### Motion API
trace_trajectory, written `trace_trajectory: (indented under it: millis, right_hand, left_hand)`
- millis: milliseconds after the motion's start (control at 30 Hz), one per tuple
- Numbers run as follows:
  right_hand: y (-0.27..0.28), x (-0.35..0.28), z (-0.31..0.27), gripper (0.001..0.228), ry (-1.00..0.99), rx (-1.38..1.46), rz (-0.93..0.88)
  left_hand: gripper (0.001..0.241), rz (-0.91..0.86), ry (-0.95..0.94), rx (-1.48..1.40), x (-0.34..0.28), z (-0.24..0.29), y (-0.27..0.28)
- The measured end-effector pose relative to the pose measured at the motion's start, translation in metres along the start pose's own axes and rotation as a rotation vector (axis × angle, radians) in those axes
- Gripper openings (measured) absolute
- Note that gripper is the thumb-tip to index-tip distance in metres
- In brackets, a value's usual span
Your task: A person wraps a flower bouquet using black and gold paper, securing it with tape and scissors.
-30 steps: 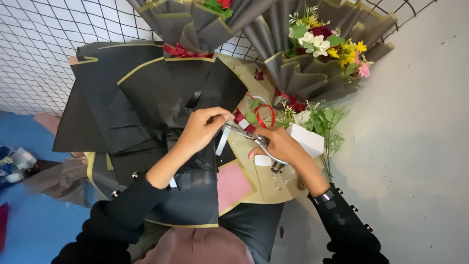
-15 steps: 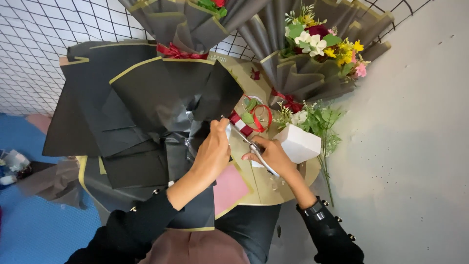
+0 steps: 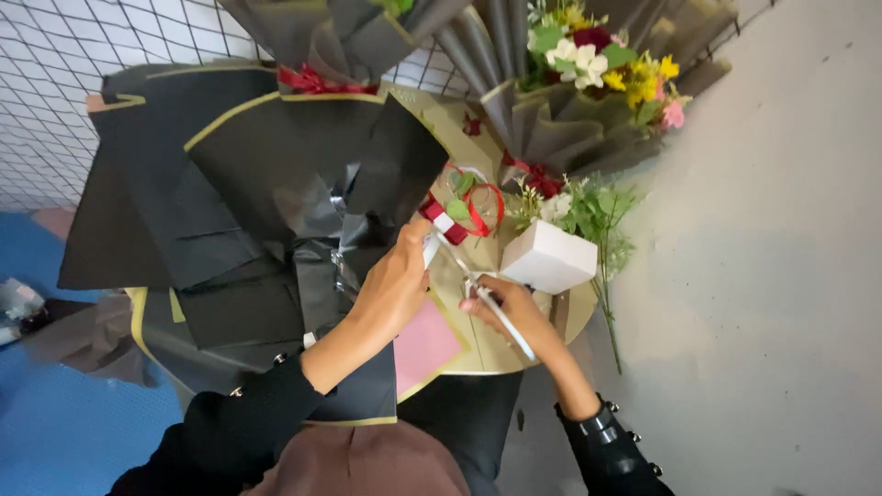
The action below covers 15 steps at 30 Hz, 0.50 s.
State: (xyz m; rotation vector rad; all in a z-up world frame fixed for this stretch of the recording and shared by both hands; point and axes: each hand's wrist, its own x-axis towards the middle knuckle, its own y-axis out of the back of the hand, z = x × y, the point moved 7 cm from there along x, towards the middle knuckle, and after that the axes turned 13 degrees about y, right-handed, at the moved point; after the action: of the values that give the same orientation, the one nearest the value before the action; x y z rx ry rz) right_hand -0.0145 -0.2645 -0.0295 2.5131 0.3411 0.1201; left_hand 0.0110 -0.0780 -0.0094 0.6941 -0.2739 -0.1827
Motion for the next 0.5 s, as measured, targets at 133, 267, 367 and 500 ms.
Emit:
trace_trajectory:
  millis: [133, 267, 367, 500]
  right_hand:
    - [0.006, -0.008, 0.039, 0.030, -0.114, -0.043, 0.013]
    - [0.004, -0.018, 0.067, 0.059, -0.263, 0.181, 0.116]
    - [0.001, -0.018, 0.083, 0.055, -0.308, 0.130, 0.164]
    - [-0.007, -0.006, 0.076, 0.046, -0.287, -0.290, 0.200]
  left_hand:
    - [0.065, -0.056, 0.014, 0.018, -0.014, 0.008, -0.006]
    - [0.068, -0.209, -0.002, 0.006, -0.035, 0.014, -0.031]
    - [0.071, -0.293, 0.014, -0.079, -0.051, 0.029, -0.033]
    - [0.087, -0.343, 0.108, -0.216, -0.056, 0.029, -0.022]
